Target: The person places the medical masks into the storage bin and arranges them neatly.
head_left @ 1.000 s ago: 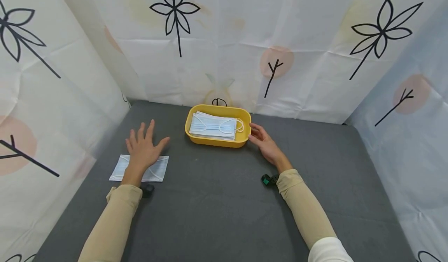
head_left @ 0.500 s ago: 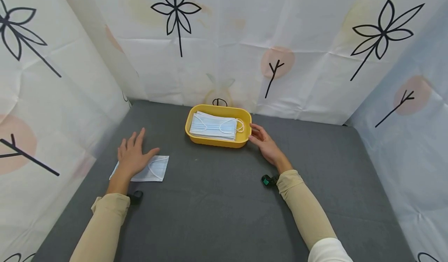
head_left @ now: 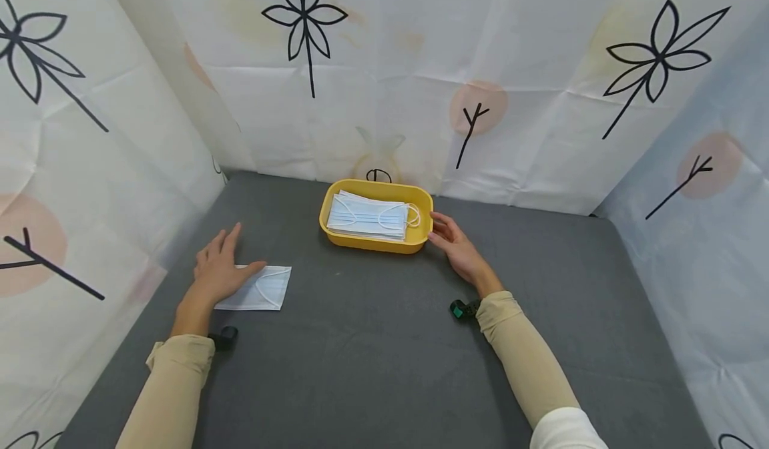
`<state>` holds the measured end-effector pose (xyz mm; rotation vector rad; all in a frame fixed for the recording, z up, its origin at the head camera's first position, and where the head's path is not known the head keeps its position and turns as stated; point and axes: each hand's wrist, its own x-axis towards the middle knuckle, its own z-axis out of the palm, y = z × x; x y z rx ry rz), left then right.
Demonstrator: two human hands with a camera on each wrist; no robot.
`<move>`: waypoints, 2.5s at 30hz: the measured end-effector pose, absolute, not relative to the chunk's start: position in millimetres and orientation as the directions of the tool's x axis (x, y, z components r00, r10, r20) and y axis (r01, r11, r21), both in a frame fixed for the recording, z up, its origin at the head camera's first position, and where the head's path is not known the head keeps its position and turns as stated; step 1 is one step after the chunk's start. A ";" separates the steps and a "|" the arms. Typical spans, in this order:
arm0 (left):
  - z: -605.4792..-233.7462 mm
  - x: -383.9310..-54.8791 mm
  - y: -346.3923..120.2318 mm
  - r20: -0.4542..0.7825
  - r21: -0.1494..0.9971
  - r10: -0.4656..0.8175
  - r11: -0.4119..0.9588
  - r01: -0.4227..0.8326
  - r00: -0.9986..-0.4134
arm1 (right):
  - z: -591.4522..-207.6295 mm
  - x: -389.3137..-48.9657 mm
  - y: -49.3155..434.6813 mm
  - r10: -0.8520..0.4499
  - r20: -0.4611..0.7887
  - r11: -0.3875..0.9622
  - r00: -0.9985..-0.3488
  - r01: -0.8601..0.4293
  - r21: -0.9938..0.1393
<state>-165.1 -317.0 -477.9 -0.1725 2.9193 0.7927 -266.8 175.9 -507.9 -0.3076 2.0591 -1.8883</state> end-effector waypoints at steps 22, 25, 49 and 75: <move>-475.9 -161.0 -342.0 -0.212 0.468 -0.091 0.865 -0.182 -0.973 | -506.3 -267.2 175.0 -0.381 -0.100 0.092 -0.919 0.070 -0.993; -476.1 -158.7 -344.8 -0.229 0.461 -0.088 0.868 -0.187 -0.970 | -506.5 -267.5 175.0 -0.375 -0.106 0.089 -0.921 0.078 -0.993; -466.6 -152.1 -361.6 -0.314 0.494 -0.156 0.816 -0.302 -0.936 | -507.4 -267.1 174.0 -0.359 -0.119 0.097 -0.925 0.090 -0.991; -471.5 -150.6 -377.7 -0.321 0.667 -0.037 0.701 -0.254 -0.946 | -506.5 -265.9 173.5 -0.388 -0.089 0.066 -0.917 0.069 -0.995</move>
